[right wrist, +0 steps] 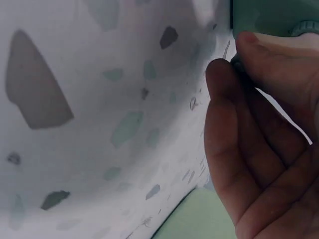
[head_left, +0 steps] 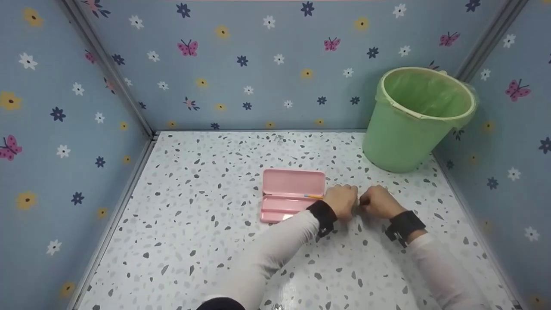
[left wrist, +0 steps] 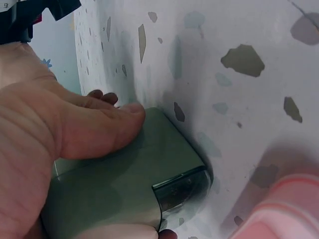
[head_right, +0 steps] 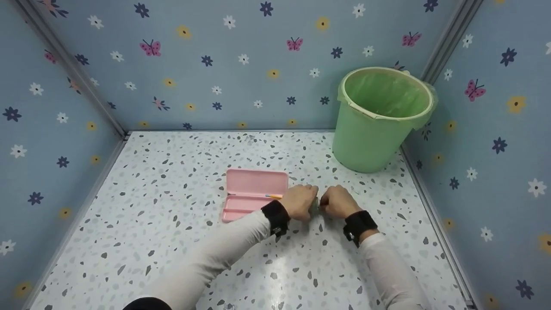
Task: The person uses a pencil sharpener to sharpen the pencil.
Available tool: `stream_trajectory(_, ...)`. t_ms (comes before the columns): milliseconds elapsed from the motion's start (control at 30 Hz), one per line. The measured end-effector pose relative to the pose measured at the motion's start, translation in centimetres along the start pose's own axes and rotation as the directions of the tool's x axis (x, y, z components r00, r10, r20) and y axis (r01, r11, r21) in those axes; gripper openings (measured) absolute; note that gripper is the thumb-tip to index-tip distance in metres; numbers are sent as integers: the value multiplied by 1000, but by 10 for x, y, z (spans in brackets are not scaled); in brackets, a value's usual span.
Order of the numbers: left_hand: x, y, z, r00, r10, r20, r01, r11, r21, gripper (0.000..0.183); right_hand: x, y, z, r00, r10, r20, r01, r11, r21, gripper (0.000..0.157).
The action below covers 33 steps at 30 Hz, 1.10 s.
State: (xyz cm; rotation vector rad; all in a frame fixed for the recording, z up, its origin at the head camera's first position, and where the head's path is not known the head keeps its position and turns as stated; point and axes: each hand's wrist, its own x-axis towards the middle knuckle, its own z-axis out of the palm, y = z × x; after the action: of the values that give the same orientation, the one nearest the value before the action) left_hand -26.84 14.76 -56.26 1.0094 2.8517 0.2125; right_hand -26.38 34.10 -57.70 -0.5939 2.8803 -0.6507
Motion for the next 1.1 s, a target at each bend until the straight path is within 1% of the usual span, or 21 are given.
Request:
stream_trajectory(100,-1,0,-2,1000,-5,-1,5,1000,-16,43,-5,-5,0,999,10,41,-10,1000,-1,14)
stream_trajectory(233,2,0,-1,1000,-20,17,21,999,-37,41,-10,-13,-2,995,33,98,-35,999,15,18)
stream_trajectory(333,4,0,1,999,-36,20,37,999,-40,40,-14,-18,-3,993,17,119,-20,1000,24,21)
stream_trajectory(433,5,0,2,999,-45,8,45,999,-27,40,-17,-21,-3,994,-22,109,20,1000,17,21)
stream_trajectory(533,4,0,2,999,-47,-2,47,999,-15,40,-19,-23,-3,994,-48,95,47,999,14,19)
stream_trajectory(667,3,1,1,999,-43,-9,42,999,-25,41,-24,-30,-7,993,-49,107,48,999,13,16)
stream_trajectory(800,2,1,1,999,-43,-22,42,999,-30,38,-27,-38,-17,989,-49,139,51,999,-7,15)
stream_trajectory(900,2,1,1,999,-41,-12,41,998,-38,37,-28,-42,-25,986,-64,152,70,997,-36,15)
stream_trajectory(1000,1,2,0,999,-38,-2,37,998,-44,37,-28,-45,-33,987,-102,128,111,991,-72,18)
stream_trajectory(1100,-1,2,-1,999,-34,-3,34,998,-46,36,-26,-49,-42,987,-126,98,136,985,-103,22)
